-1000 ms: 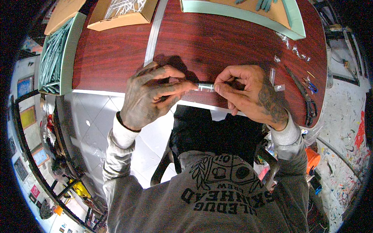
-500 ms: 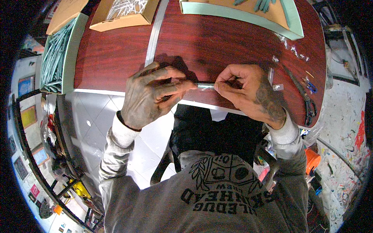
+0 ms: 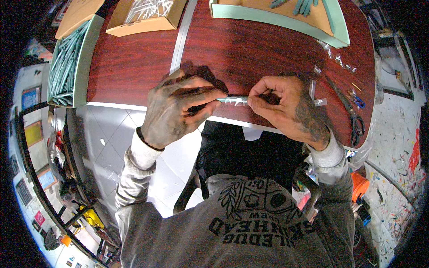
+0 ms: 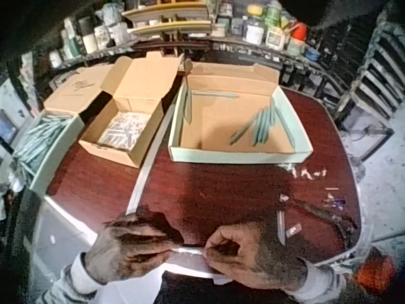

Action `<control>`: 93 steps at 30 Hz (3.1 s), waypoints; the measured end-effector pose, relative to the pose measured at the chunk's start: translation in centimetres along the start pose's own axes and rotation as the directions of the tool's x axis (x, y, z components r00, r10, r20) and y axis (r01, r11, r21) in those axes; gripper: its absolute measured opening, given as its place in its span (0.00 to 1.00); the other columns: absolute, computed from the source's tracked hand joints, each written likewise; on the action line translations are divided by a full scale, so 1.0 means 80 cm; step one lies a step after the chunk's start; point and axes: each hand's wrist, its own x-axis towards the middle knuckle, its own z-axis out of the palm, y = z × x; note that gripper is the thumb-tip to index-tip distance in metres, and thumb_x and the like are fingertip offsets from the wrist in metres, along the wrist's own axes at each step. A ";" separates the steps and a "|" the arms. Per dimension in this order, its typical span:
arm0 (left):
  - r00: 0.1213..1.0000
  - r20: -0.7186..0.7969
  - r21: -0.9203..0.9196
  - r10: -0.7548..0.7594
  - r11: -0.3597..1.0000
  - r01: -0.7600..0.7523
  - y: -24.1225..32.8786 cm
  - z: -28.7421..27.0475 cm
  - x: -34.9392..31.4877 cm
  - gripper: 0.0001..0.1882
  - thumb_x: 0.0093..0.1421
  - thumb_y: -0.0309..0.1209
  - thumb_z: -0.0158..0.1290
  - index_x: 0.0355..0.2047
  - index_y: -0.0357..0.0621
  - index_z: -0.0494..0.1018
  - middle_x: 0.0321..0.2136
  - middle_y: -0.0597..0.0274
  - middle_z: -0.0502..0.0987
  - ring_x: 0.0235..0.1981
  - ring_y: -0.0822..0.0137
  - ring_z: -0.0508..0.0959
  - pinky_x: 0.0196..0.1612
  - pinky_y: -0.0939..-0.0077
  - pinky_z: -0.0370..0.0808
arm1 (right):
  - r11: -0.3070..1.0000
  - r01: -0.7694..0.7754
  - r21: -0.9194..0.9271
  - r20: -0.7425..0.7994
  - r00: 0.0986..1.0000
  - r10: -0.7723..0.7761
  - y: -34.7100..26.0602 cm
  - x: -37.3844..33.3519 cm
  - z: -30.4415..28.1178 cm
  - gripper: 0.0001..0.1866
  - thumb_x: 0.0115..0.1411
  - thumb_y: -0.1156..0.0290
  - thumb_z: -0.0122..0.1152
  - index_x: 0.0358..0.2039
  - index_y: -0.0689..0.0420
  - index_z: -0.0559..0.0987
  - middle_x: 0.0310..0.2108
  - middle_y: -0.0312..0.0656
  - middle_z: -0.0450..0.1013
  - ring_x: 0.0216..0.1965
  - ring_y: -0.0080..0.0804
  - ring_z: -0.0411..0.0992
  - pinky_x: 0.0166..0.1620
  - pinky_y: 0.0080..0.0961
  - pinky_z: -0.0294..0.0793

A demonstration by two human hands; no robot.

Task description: The person inserts a small white connector into a green plastic tube and uses scissors to trim the connection.

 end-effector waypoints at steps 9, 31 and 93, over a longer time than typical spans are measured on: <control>1.000 -0.017 0.037 0.007 0.999 -0.007 0.002 0.000 0.002 0.14 0.49 0.29 0.66 0.38 0.52 0.84 0.37 0.63 0.83 0.41 0.56 0.82 0.45 0.61 0.79 | 1.000 -0.013 0.003 -0.004 1.000 0.013 -0.003 0.000 0.003 0.08 0.60 0.71 0.65 0.32 0.63 0.80 0.24 0.37 0.77 0.28 0.18 0.71 0.34 0.22 0.72; 1.000 -0.023 0.041 0.009 0.999 -0.008 -0.002 0.003 0.001 0.16 0.48 0.29 0.66 0.39 0.51 0.83 0.37 0.62 0.82 0.41 0.56 0.81 0.45 0.61 0.78 | 0.986 -0.140 0.090 0.049 0.990 0.136 -0.009 0.003 -0.006 0.09 0.57 0.67 0.66 0.32 0.61 0.82 0.28 0.42 0.79 0.31 0.30 0.78 0.40 0.28 0.77; 0.675 -0.685 -0.199 -0.275 0.962 0.190 -0.087 -0.086 -0.067 0.12 0.52 0.20 0.60 0.38 0.43 0.81 0.39 0.57 0.82 0.40 0.59 0.82 0.43 0.70 0.79 | 0.746 0.020 -0.666 -0.527 0.695 -0.489 0.029 0.016 0.077 0.06 0.68 0.77 0.55 0.42 0.65 0.77 0.40 0.50 0.77 0.41 0.46 0.77 0.45 0.38 0.77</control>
